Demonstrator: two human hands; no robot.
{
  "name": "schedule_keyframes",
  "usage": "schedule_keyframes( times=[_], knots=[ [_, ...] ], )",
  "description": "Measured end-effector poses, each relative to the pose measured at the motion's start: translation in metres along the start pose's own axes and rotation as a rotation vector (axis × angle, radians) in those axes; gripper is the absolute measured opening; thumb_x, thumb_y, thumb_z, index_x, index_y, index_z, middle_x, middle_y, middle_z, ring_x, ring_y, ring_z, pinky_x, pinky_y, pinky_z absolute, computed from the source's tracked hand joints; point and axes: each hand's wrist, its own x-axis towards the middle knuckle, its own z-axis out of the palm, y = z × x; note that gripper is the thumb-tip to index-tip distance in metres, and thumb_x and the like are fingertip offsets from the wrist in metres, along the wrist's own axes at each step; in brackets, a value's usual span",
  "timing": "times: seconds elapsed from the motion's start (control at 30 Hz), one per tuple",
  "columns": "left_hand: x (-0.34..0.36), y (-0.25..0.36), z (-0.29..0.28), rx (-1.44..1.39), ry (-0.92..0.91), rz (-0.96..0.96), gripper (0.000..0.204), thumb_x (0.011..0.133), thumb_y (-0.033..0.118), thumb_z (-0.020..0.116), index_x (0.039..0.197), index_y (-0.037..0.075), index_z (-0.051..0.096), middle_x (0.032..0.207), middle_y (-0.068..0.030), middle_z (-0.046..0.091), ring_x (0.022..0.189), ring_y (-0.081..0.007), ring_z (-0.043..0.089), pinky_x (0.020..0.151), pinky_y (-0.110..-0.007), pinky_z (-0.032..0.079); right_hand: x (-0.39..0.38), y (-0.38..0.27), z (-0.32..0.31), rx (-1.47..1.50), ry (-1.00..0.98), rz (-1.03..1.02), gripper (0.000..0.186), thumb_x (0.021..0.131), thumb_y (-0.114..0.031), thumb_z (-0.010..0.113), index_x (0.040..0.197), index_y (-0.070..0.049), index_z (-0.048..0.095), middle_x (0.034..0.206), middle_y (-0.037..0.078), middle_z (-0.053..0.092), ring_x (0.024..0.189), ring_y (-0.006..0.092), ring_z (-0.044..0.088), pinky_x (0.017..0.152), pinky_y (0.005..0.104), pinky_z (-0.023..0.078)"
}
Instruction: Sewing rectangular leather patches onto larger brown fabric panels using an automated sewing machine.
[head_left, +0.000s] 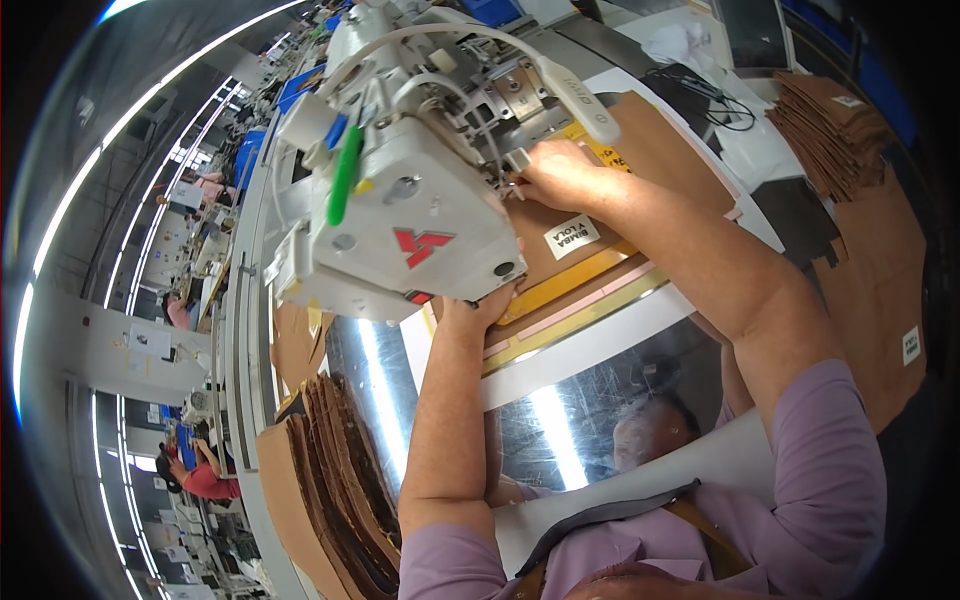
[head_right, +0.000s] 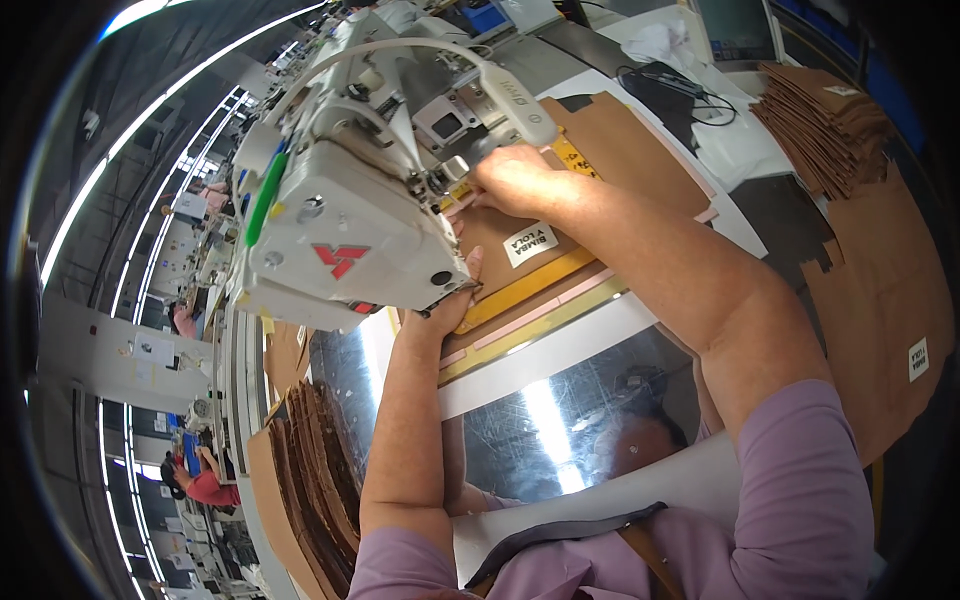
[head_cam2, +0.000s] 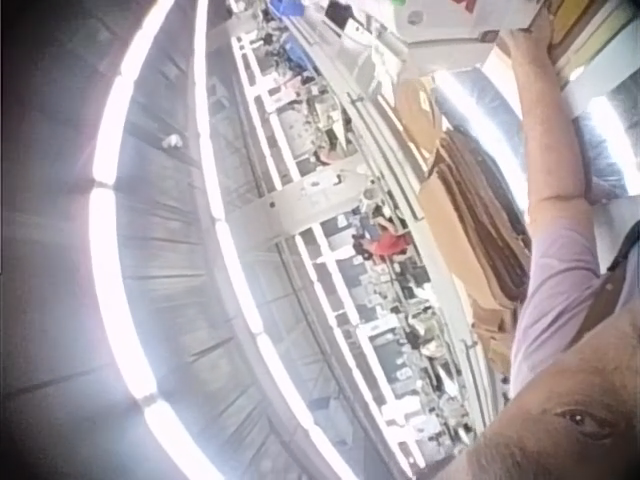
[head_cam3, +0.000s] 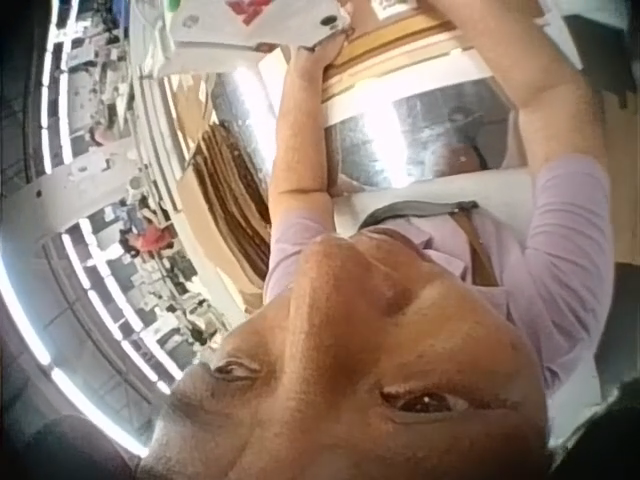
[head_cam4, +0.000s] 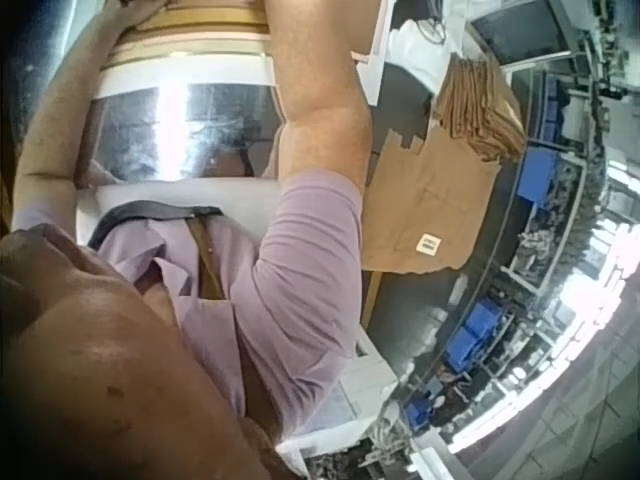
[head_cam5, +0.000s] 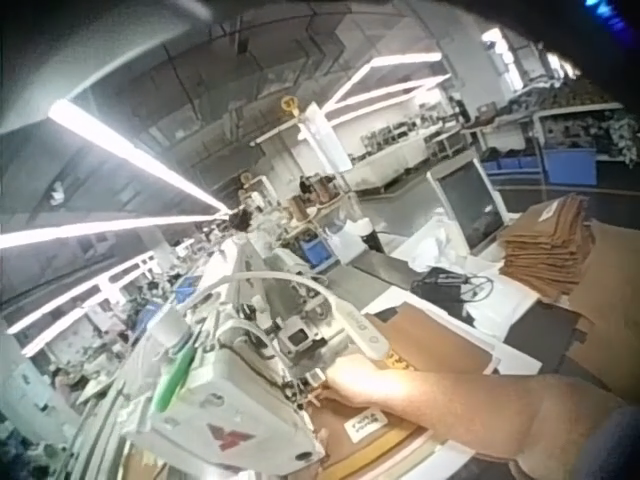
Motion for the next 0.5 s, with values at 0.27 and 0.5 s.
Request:
schedule_keyframes(
  times=[0.27, 0.5],
  knots=[
    [-0.020, -0.036, 0.029, -0.249, -0.058, -0.019, 0.021, 0.089, 0.029, 0.070, 0.092, 0.008, 0.070, 0.071, -0.0064, 0.069, 0.070, -0.0245, 0.068, 0.068, -0.039, 0.053, 0.004, 0.018, 0.009, -0.159, 0.071, 0.006, 0.023, 0.084, -0.034, 0.073, 0.086, -0.012, 0.079, 0.081, 0.016, 0.073, 0.082, 0.0348, 0.071, 0.077, 0.0461, 0.056],
    [-0.021, -0.035, 0.042, -0.134, 0.140, -0.014, 0.034, 0.078, 0.032, 0.077, 0.108, 0.016, 0.073, 0.108, -0.0083, 0.071, 0.104, -0.0304, 0.065, 0.089, -0.044, 0.049, -0.006, 0.070, -0.033, -0.021, -0.053, 0.194, 0.024, 0.084, -0.028, 0.081, 0.086, -0.005, 0.075, 0.081, 0.013, 0.073, 0.075, 0.0269, 0.070, 0.070, 0.0401, 0.054]
  ],
)
